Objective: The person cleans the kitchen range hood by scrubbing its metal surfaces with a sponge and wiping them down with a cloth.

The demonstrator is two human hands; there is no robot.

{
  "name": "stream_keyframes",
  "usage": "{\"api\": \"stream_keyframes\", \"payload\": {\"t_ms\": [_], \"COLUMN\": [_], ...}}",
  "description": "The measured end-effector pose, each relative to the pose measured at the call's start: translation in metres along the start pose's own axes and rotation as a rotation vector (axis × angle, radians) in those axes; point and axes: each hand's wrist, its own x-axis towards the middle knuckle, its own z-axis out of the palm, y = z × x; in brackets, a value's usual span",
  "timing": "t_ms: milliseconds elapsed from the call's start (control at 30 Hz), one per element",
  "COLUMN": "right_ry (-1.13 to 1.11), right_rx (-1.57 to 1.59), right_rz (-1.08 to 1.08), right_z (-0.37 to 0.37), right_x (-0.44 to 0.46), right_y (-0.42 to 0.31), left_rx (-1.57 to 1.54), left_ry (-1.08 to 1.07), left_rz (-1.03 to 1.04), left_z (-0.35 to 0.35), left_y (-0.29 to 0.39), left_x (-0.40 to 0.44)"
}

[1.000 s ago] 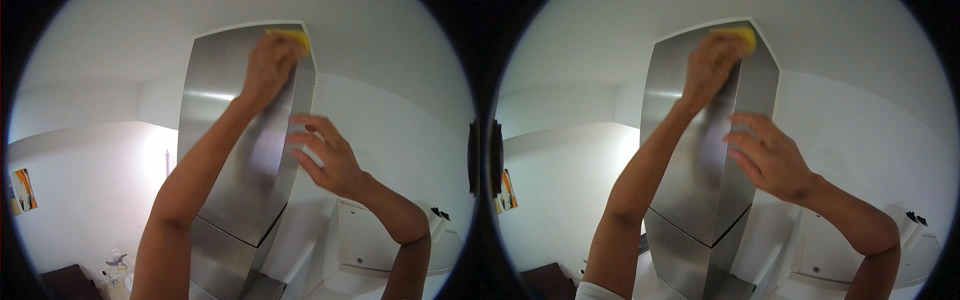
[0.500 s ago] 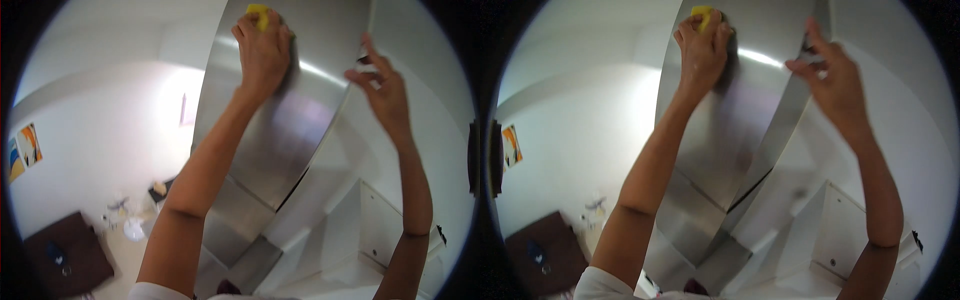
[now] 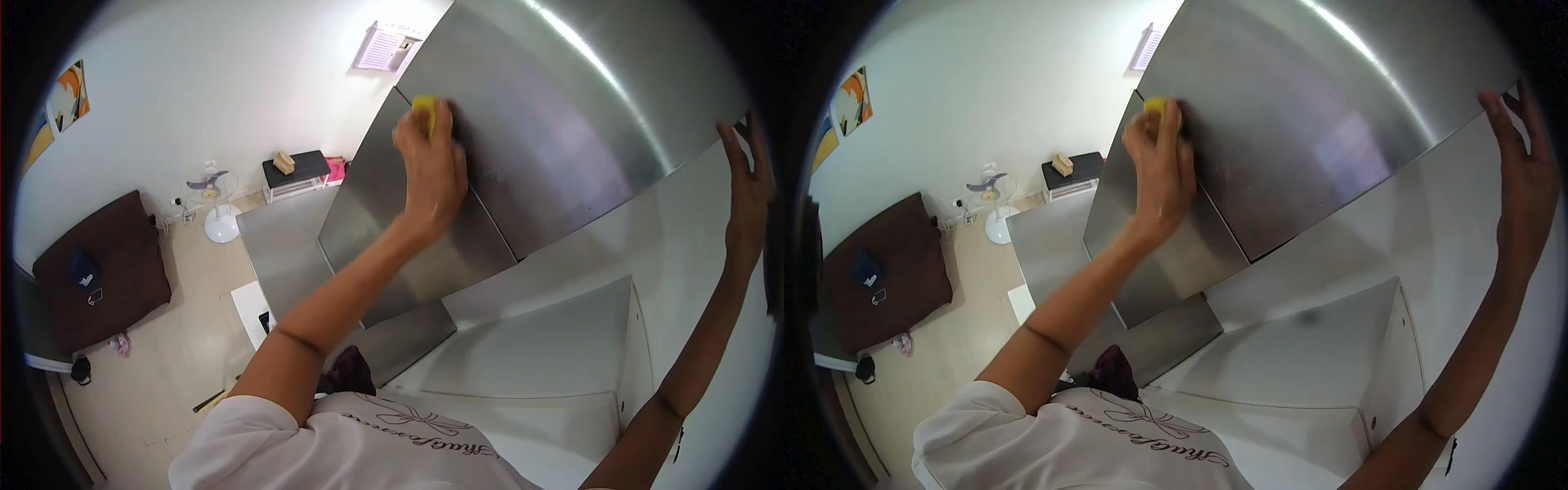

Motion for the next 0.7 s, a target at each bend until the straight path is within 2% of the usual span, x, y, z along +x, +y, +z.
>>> {"api": "stream_keyframes", "payload": {"t_ms": [33, 100, 133, 167, 200, 233, 267, 300, 333, 367, 433, 467, 533, 567, 600, 633, 667, 700], "right_ry": [-0.014, -0.066, -0.088, -0.084, -0.081, -0.111, -0.030, 0.060, -0.022, -0.032, 0.061, 0.121, -0.396, -0.611, -0.730, -0.852, -0.866, -0.925], "right_rx": [0.003, 0.264, 0.266, 0.423, 0.583, 0.592, 0.543, 0.494, 0.570, 0.582, 0.220, 0.039, 0.447, 0.276, 0.356, 0.438, 0.443, 0.461], "right_rz": [-0.005, 0.033, 0.029, 0.117, 0.208, 0.205, 0.019, -0.167, 0.104, 0.096, -0.420, -0.680, -0.467, -0.750, -0.850, -0.947, -0.953, -0.978], "right_z": [0.003, 0.009, 0.000, -0.018, -0.027, -0.025, -0.022, -0.020, -0.024, -0.022, -0.016, -0.010, -0.004, -0.009, -0.005, 0.003, 0.014, 0.025], "right_x": [0.000, 0.000, -0.001, -0.002, -0.004, -0.007, -0.009, -0.010, -0.011, -0.013, -0.018, -0.019, -0.067, -0.069, -0.079, -0.093, -0.107, -0.119], "right_y": [0.007, 0.019, -0.003, -0.043, -0.067, -0.066, -0.062, -0.063, -0.075, -0.080, -0.088, -0.096, -0.132, -0.166, -0.188, -0.201, -0.205, -0.209], "left_rx": [0.003, -0.089, -0.165, -0.238, -0.226, -0.176, -0.124, -0.073, -0.023, 0.000, 0.026, -0.007, -0.014, 0.016, 0.018, 0.001, -0.015, -0.011], "left_ry": [-0.007, -0.041, -0.073, -0.103, -0.110, -0.186, -0.258, -0.241, -0.221, -0.166, -0.111, -0.082, -0.059, -0.064, -0.068, -0.088, -0.105, -0.101], "left_rz": [-0.013, -0.112, -0.148, -0.183, -0.201, -0.157, -0.108, -0.129, -0.145, -0.194, -0.259, -0.356, -0.527, -0.616, -0.627, -0.827, -1.028, -1.036], "left_z": [-0.001, -0.015, -0.022, -0.025, -0.027, -0.032, -0.038, -0.037, -0.029, -0.021, -0.016, -0.016, -0.019, -0.021, -0.025, -0.029, -0.034, -0.035], "left_y": [-0.002, 0.010, 0.022, 0.031, 0.032, 0.036, 0.038, 0.030, 0.012, -0.009, -0.052, -0.087, -0.135, -0.151, -0.168, -0.182, -0.186, -0.178], "left_x": [-0.021, -0.082, -0.118, -0.141, -0.145, -0.149, -0.150, -0.133, -0.108, -0.090, -0.085, -0.106, -0.155, -0.182, -0.205, -0.227, -0.240, -0.237]}}
